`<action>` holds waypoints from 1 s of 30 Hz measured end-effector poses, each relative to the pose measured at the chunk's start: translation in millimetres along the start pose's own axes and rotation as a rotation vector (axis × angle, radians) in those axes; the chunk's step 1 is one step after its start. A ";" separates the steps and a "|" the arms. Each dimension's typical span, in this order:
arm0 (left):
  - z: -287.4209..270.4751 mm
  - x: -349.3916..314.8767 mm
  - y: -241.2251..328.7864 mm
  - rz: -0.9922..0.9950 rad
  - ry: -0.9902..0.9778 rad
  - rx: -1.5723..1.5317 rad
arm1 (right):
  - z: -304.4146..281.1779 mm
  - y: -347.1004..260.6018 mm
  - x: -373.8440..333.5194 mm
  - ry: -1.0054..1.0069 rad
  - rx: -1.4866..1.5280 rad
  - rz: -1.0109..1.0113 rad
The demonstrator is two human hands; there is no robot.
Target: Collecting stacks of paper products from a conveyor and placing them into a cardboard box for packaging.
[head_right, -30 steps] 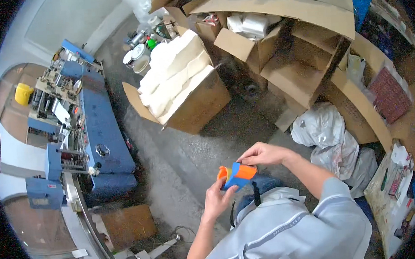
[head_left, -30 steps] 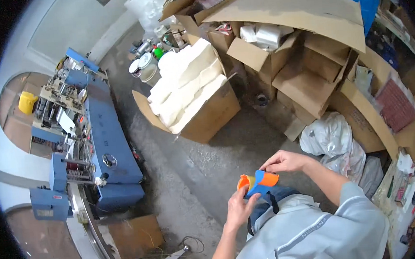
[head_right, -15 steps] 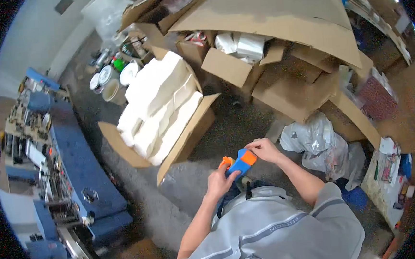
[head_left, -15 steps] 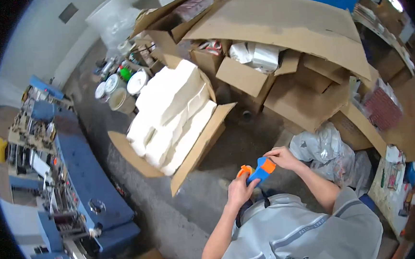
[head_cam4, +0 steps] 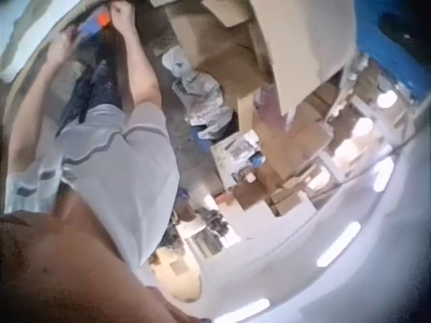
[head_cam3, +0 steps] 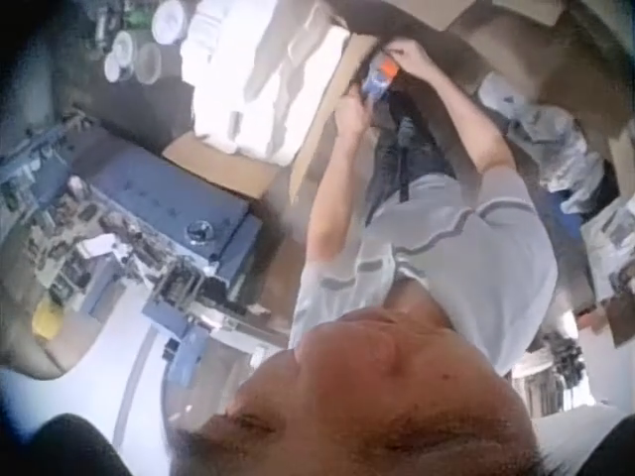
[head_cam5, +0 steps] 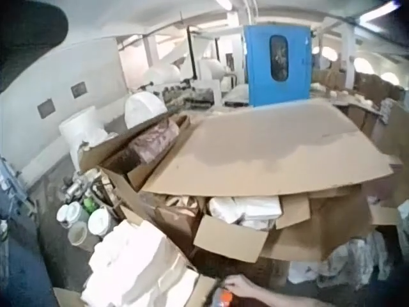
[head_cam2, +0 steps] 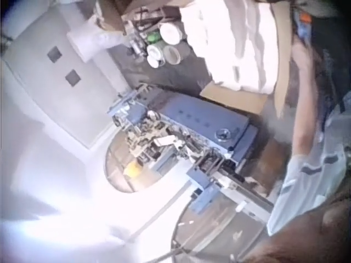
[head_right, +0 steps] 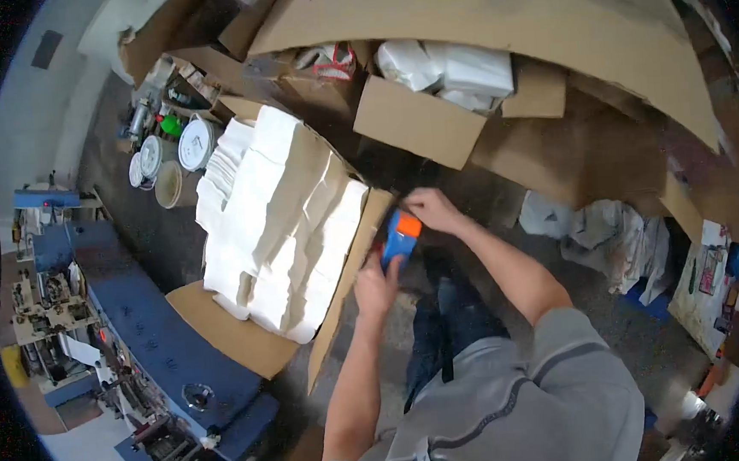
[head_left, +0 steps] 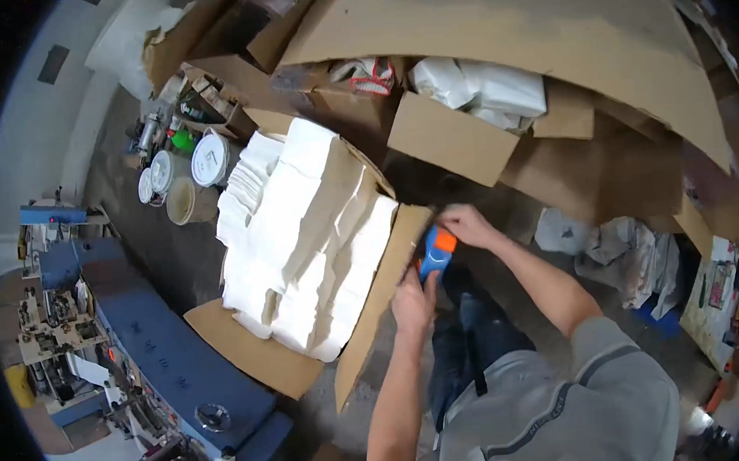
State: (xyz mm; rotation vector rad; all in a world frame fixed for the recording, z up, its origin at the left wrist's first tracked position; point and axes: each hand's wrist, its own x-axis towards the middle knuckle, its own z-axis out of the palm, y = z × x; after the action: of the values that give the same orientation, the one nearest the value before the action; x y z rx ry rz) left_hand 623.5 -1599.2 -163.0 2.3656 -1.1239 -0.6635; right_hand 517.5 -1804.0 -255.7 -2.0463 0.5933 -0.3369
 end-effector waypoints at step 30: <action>-88.1 34.6 -5.4 0.025 0.159 0.308 | 57.0 -1.6 174.9 0.012 0.756 0.072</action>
State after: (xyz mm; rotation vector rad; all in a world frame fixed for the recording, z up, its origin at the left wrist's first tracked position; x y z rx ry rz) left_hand 697.5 -1608.0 -104.5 2.5990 -1.2569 -0.3028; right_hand 691.8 -1855.7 -283.5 -1.2949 0.4515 -0.4490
